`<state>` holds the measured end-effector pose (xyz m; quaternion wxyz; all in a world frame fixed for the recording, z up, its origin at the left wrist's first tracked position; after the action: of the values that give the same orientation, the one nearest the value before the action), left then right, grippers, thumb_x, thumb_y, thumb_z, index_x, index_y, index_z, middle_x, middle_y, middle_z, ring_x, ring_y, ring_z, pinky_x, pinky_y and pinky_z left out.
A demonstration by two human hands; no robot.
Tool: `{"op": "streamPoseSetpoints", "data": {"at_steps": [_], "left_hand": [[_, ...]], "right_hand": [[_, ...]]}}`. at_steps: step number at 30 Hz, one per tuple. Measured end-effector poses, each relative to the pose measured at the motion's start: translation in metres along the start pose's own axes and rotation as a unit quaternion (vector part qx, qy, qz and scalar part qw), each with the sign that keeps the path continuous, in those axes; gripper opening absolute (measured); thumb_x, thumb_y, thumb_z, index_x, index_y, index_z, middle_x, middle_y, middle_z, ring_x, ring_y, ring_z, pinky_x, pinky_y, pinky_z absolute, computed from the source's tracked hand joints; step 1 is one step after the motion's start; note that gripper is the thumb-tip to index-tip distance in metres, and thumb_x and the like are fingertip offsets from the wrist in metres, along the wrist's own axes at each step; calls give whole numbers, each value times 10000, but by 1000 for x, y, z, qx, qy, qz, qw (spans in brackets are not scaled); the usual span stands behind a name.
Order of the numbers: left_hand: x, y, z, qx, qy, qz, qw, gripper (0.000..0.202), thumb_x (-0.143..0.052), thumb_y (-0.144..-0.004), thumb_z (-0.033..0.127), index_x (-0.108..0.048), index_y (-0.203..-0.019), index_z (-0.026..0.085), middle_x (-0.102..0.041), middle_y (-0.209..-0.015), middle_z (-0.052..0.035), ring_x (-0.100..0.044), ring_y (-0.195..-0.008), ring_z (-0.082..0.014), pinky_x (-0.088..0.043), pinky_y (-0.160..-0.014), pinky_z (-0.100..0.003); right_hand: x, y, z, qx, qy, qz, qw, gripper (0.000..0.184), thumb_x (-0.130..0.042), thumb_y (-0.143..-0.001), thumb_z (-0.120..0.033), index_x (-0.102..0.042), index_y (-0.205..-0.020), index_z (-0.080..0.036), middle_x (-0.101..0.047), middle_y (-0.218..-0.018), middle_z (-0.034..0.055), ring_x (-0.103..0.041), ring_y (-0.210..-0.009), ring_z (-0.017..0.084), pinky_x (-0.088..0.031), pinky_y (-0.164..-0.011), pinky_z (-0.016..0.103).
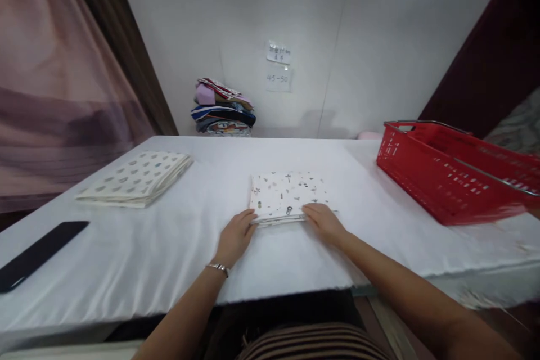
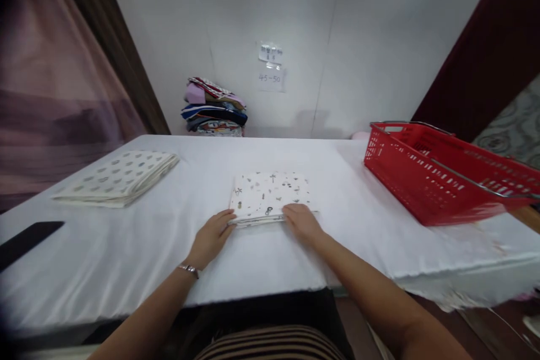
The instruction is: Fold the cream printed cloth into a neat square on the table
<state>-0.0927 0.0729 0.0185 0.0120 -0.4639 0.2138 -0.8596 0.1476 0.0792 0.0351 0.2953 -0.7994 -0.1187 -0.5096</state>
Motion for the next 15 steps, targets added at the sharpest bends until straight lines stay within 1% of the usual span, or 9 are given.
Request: {"op": "streamPoseSetpoints", "data": {"at_steps": [2, 4, 6, 7, 9, 10, 11, 13, 15], "left_hand": [[-1, 0, -2, 2, -1, 0, 1000, 261, -461, -820, 338, -589, -1036, 265, -564, -1192, 2, -504, -1091, -183, -420, -948, -351], [-1, -1, -4, 9, 5, 0, 1000, 262, -454, -820, 349, -587, -1029, 266, -557, -1198, 9, -505, -1094, -179, -421, -950, -342], [-2, -1, -6, 16, 12, 0, 1000, 262, -450, -820, 361, -586, -1021, 262, -549, -1207, 14, -510, -1091, -172, -429, -942, -326], [-2, -1, -7, 20, 15, 0, 1000, 263, -451, -819, 365, -586, -1018, 260, -547, -1209, 14, -512, -1090, -170, -432, -938, -320], [-3, -1, -8, 24, 15, -1, 1000, 263, -455, -817, 369, -586, -1016, 256, -545, -1210, 13, -514, -1089, -167, -435, -934, -312], [-4, -1, -9, 24, 15, -2, 1000, 264, -456, -817, 370, -585, -1017, 256, -544, -1210, 12, -512, -1091, -166, -433, -936, -311], [-4, -1, -9, 23, 13, -3, 1000, 267, -455, -817, 373, -585, -1020, 256, -544, -1210, 12, -511, -1094, -166, -432, -938, -312], [-4, -1, -8, 19, 9, -3, 1000, 276, -450, -819, 378, -584, -1026, 256, -543, -1214, 9, -507, -1100, -169, -431, -940, -314], [-3, -1, -7, 11, 0, -4, 1000, 285, -441, -822, 379, -582, -1035, 253, -542, -1217, 3, -502, -1108, -174, -428, -944, -318]], "right_hand": [[19, 22, 43, -73, -12, 24, 997, 260, -404, -872, -237, -581, -1059, -201, -585, -1134, 74, -494, -1067, 189, -350, -938, 364], [40, 43, 85, -187, -40, 83, 978, 237, -420, -854, -245, -615, -978, -192, -602, -1099, 75, -507, -1054, 195, -375, -923, 360], [51, 62, 117, -316, -114, 123, 934, 217, -437, -832, -249, -617, -939, -189, -618, -1058, 69, -544, -991, 184, -438, -839, 321], [48, 70, 128, -376, -169, 120, 903, 209, -444, -827, -261, -611, -927, -185, -628, -1024, 66, -572, -923, 171, -467, -766, 292], [34, 77, 136, -462, -279, 75, 839, 206, -458, -825, -312, -598, -879, -171, -647, -912, 60, -596, -719, 130, -471, -589, 232], [26, 77, 134, -485, -316, 47, 814, 222, -467, -824, -347, -591, -839, -164, -648, -841, 53, -578, -620, 108, -446, -515, 211], [20, 75, 131, -498, -339, 23, 798, 250, -477, -820, -384, -581, -790, -158, -641, -769, 43, -548, -541, 90, -413, -460, 196], [14, 68, 126, -507, -355, -7, 786, 305, -511, -799, -439, -551, -697, -155, -607, -635, 19, -494, -447, 71, -354, -394, 184], [9, 61, 123, -512, -366, -32, 777, 319, -560, -768, -448, -524, -643, -156, -567, -536, -1, -470, -404, 72, -318, -364, 185]]}}
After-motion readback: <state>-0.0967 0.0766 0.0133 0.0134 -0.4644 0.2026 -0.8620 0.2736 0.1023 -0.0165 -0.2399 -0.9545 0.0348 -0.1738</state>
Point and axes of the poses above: each hand's wrist, its own y-axis away from the middle knuckle, its own x-axis out of the back of the hand, z = x × y, the point moved 8 cm from there along -y, towards the middle knuckle
